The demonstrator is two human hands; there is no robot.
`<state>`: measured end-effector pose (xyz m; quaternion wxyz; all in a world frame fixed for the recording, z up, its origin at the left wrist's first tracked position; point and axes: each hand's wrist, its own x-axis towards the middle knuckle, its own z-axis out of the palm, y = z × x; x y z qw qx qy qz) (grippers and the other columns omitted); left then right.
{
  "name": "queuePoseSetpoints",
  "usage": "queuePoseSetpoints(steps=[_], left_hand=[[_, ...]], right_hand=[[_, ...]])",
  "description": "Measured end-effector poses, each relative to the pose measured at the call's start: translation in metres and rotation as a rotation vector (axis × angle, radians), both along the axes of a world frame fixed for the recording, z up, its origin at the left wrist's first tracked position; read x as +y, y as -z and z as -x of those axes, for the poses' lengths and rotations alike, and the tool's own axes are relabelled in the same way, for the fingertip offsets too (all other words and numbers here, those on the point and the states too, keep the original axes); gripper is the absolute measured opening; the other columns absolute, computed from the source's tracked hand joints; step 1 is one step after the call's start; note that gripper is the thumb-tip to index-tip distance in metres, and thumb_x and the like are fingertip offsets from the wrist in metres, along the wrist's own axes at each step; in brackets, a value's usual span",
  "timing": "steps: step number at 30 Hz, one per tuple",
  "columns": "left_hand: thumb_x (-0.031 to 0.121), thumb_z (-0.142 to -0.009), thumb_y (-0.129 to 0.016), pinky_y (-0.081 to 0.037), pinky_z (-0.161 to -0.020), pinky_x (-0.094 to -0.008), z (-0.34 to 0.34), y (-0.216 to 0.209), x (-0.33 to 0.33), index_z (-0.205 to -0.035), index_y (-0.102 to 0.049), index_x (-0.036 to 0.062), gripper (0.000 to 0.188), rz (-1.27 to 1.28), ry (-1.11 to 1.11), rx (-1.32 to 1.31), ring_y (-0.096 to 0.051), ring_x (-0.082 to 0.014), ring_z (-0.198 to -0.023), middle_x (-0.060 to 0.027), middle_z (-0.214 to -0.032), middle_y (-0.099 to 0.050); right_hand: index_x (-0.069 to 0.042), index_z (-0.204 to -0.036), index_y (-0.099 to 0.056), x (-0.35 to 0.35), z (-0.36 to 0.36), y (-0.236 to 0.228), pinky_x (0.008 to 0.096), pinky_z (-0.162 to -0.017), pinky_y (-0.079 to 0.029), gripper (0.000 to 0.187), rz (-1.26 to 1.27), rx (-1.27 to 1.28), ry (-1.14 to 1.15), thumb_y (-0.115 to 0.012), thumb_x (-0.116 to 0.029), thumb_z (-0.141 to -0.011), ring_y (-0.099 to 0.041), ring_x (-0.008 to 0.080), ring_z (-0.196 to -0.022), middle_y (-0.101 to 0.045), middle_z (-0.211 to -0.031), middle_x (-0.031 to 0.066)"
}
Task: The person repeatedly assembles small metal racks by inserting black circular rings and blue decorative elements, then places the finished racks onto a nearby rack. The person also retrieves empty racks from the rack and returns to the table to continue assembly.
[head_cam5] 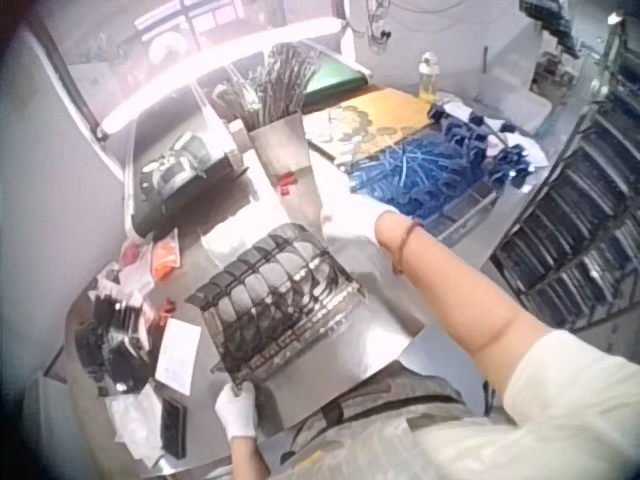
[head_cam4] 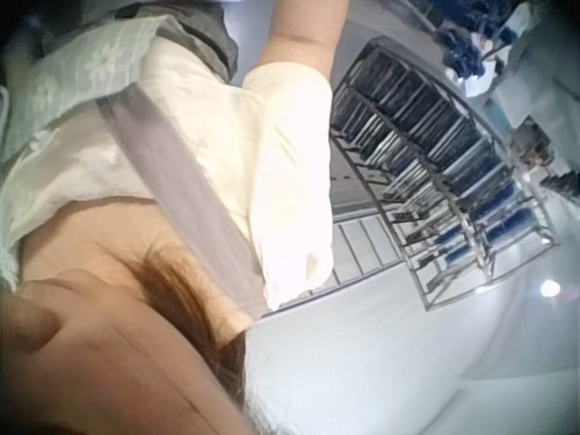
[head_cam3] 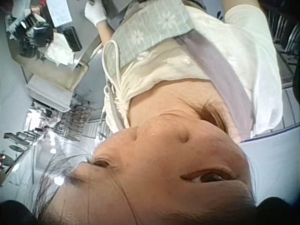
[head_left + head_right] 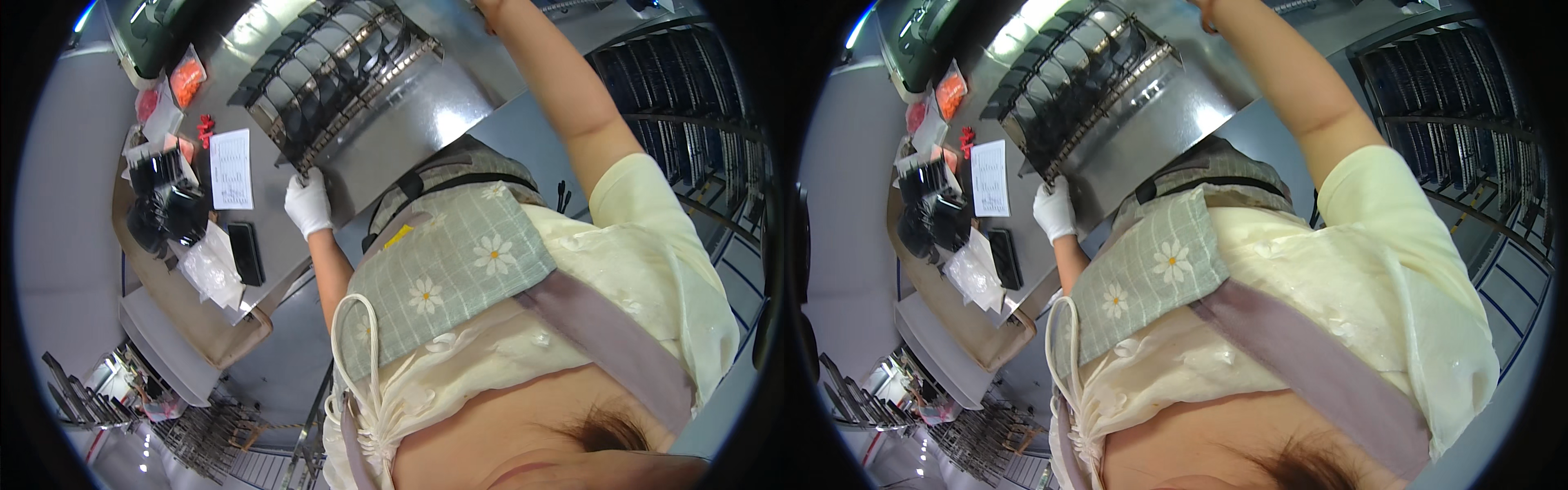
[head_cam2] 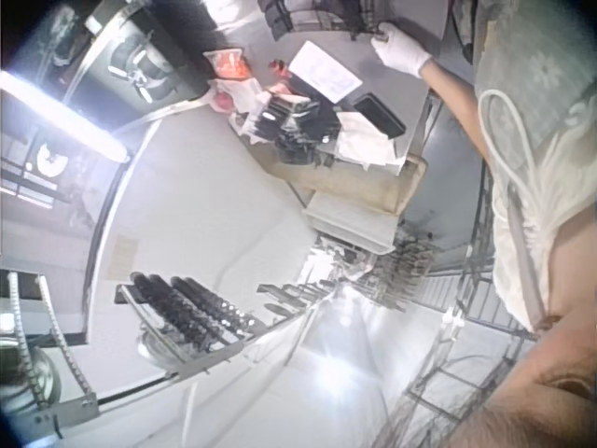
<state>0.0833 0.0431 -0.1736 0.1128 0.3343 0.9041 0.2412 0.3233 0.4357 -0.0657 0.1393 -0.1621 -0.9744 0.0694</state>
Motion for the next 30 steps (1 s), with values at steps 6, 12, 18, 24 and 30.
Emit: queuePoseSetpoints(steps=[6, 12, 18, 24, 30], left_hand=[[0.037, -0.091, -0.068, -0.053, -0.075, -0.0480, -0.003, -0.001, 0.005, -0.083, -0.071, 0.0034, 0.035, 0.003, -0.128, -0.066, -0.069, -0.0428, -0.081, -0.0233, -0.082, -0.070], [0.036, -0.093, -0.066, -0.055, -0.084, -0.0507, 0.001, -0.039, 0.010, -0.100, -0.074, 0.0060, 0.032, 0.203, 0.103, 0.101, -0.070, -0.0421, -0.091, -0.0225, -0.095, -0.073], [0.020, -0.071, -0.091, -0.044, -0.112, -0.0450, 0.011, -0.063, 0.023, -0.138, -0.056, -0.0010, 0.078, -0.088, 0.261, 0.198, -0.049, -0.0427, -0.137, -0.0205, -0.155, -0.045], [0.015, -0.066, -0.089, -0.041, -0.115, -0.0455, 0.023, -0.086, 0.011, -0.135, -0.062, 0.0011, 0.076, -0.188, 0.297, 0.069, -0.049, -0.0412, -0.138, -0.0197, -0.149, -0.052], [0.029, -0.080, -0.081, -0.054, -0.092, -0.0347, 0.002, -0.145, -0.036, -0.124, -0.066, -0.0015, 0.057, -0.688, -0.078, -0.737, -0.068, -0.0205, -0.101, -0.0086, -0.112, -0.071]], right_hand=[[-0.009, -0.121, -0.070, -0.097, -0.035, 0.013, 0.0452, -0.089, -0.058, 0.046, 0.501, -0.543, 0.265, -0.072, -0.034, -0.082, -0.072, 0.0378, -0.097, -0.075, -0.105, 0.0191], [-0.013, -0.127, -0.071, -0.094, -0.028, -0.001, 0.0482, -0.092, -0.056, 0.047, 0.576, -0.450, 0.295, -0.071, -0.030, -0.082, -0.070, 0.0405, -0.104, -0.073, -0.112, 0.0219], [-0.011, -0.117, -0.073, 0.035, -0.002, -0.019, 0.0434, -0.096, -0.052, 0.037, 0.908, -0.312, 0.184, -0.061, -0.033, -0.090, -0.069, 0.0353, -0.107, -0.074, -0.111, 0.0182], [-0.010, -0.142, -0.054, 0.160, 0.140, 0.052, 0.0465, -0.105, -0.049, 0.047, 0.513, -0.026, 0.469, -0.051, -0.031, -0.100, -0.062, 0.0404, -0.122, -0.064, -0.135, 0.0228], [-0.008, -0.123, -0.070, 0.201, 0.193, 0.111, 0.0507, -0.097, -0.053, 0.040, 0.460, -0.193, 0.583, -0.049, -0.029, -0.096, -0.068, 0.0402, -0.113, -0.069, -0.125, 0.0226]])
